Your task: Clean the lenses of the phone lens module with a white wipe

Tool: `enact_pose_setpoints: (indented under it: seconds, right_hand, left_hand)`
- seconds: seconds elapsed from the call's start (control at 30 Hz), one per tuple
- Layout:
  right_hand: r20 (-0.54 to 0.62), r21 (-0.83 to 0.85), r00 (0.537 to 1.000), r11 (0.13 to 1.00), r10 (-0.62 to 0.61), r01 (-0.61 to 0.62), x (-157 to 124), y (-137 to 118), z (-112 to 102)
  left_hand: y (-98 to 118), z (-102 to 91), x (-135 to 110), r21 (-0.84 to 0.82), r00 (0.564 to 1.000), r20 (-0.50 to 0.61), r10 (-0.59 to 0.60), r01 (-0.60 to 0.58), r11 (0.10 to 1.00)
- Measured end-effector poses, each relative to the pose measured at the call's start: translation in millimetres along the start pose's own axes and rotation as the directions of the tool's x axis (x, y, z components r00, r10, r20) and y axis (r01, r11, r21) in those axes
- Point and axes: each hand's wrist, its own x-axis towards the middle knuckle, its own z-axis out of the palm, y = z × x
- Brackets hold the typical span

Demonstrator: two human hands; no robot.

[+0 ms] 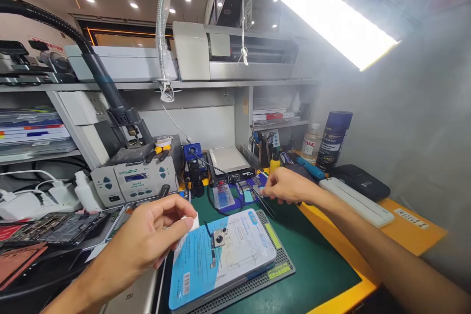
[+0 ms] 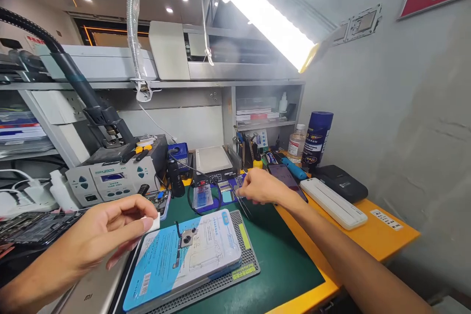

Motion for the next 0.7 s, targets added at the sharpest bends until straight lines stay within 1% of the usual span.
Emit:
enact_pose_setpoints:
  seconds: [0.07, 0.1, 0.17, 0.23, 0.37, 0.6, 0.7]
  right_hand:
    - [0.142, -0.002, 0.990, 1.000, 0.005, -0.004, 1, -6, 7]
    - [0.191, -0.007, 0.982, 1.000, 0.011, -0.010, 4, -7, 11]
    - [0.255, -0.015, 0.967, 1.000, 0.026, -0.023, 11, -7, 17]
    - [0.293, -0.017, 0.955, 0.999, 0.040, -0.037, 19, -4, 21]
    - [0.324, 0.006, 0.944, 0.998, 0.064, -0.070, 29, 3, 28]
    - [0.312, 0.044, 0.943, 0.989, 0.120, -0.141, 35, 5, 32]
    - [0.297, 0.119, 0.948, 0.981, 0.114, -0.155, 36, 10, 34]
  left_hand:
    - [-5, 1.6, 5, -0.047, 1.000, -0.006, -0.002, 0.001, 0.999]
    - [-8, 2.6, 7, -0.072, 1.000, -0.009, -0.011, 0.011, 0.997]
    - [-13, 4.0, 12, -0.105, 0.999, -0.004, -0.038, 0.038, 0.994]
    - [-16, 3.9, 14, -0.119, 0.997, 0.011, -0.077, 0.078, 0.990]
    - [-14, 1.9, 17, -0.085, 0.990, 0.033, -0.139, 0.142, 0.986]
    - [-12, 4.7, 18, -0.069, 0.986, 0.105, -0.132, 0.139, 0.988]
    - [-13, 5.5, 22, -0.066, 0.982, 0.133, -0.133, 0.143, 0.988]
